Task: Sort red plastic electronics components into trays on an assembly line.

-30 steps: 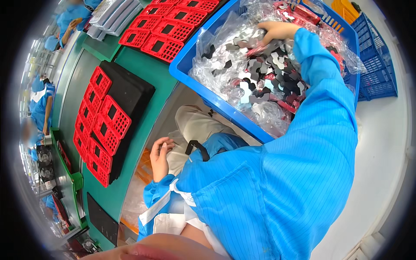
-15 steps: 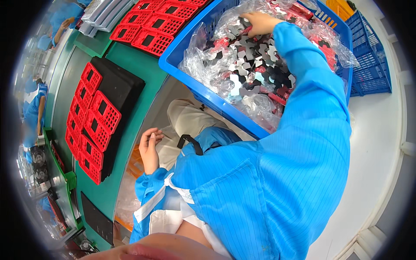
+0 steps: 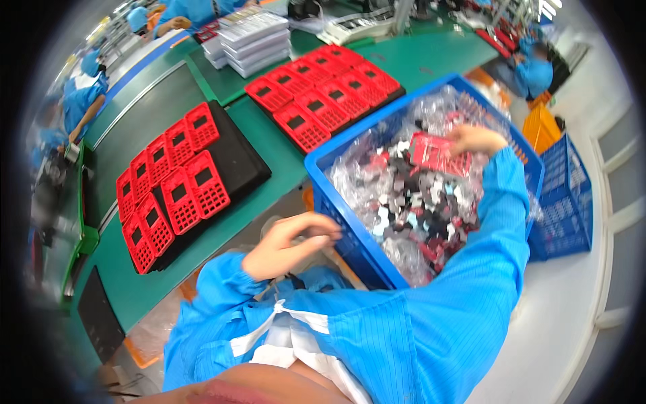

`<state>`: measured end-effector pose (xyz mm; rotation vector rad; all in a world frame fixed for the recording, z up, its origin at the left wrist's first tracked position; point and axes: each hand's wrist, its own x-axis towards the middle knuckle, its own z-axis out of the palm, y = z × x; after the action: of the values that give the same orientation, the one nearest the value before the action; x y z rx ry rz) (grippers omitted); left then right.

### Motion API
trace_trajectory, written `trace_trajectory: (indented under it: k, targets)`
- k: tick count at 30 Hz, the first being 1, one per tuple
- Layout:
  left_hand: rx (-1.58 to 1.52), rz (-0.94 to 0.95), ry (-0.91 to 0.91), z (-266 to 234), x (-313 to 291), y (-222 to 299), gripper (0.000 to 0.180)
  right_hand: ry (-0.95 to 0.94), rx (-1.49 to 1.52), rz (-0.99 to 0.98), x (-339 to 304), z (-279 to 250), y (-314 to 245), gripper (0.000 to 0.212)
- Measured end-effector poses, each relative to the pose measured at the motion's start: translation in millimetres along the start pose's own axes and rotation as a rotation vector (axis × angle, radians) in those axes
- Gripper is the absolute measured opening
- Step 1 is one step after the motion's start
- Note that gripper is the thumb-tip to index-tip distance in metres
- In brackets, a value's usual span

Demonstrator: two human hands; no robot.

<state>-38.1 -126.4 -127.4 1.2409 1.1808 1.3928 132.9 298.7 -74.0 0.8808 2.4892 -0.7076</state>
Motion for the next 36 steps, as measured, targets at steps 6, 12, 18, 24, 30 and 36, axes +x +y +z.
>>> trace_trajectory:
  k: [6, 12, 18, 24, 30, 36]
  targets:
    - [0.256, 0.126, 0.622, 42, 142, -41, 0.068, -0.093, 0.923, -0.476, -29, 53, -46, 0.051]
    - [-0.532, -0.139, 0.267, 45, 172, -75, 0.026, 0.502, -0.145, -0.193, -36, 103, -94, 0.037]
    - [-0.335, -0.116, 0.085, 54, 174, -50, 0.027, 0.506, 0.974, -0.399, -33, 106, -71, 0.039]
    - [-0.02, -0.001, 0.108, 54, 170, -60, 0.039, 0.597, 1.017, -0.502, -39, 101, -88, 0.035]
    - [0.124, -0.013, -0.032, 55, 157, -59, 0.048, 0.564, 1.255, -0.411, -36, 101, -91, 0.027]
    - [0.198, -0.029, -0.036, 50, 152, -65, 0.037, 0.733, 1.488, -0.146, -21, 72, -102, 0.029]
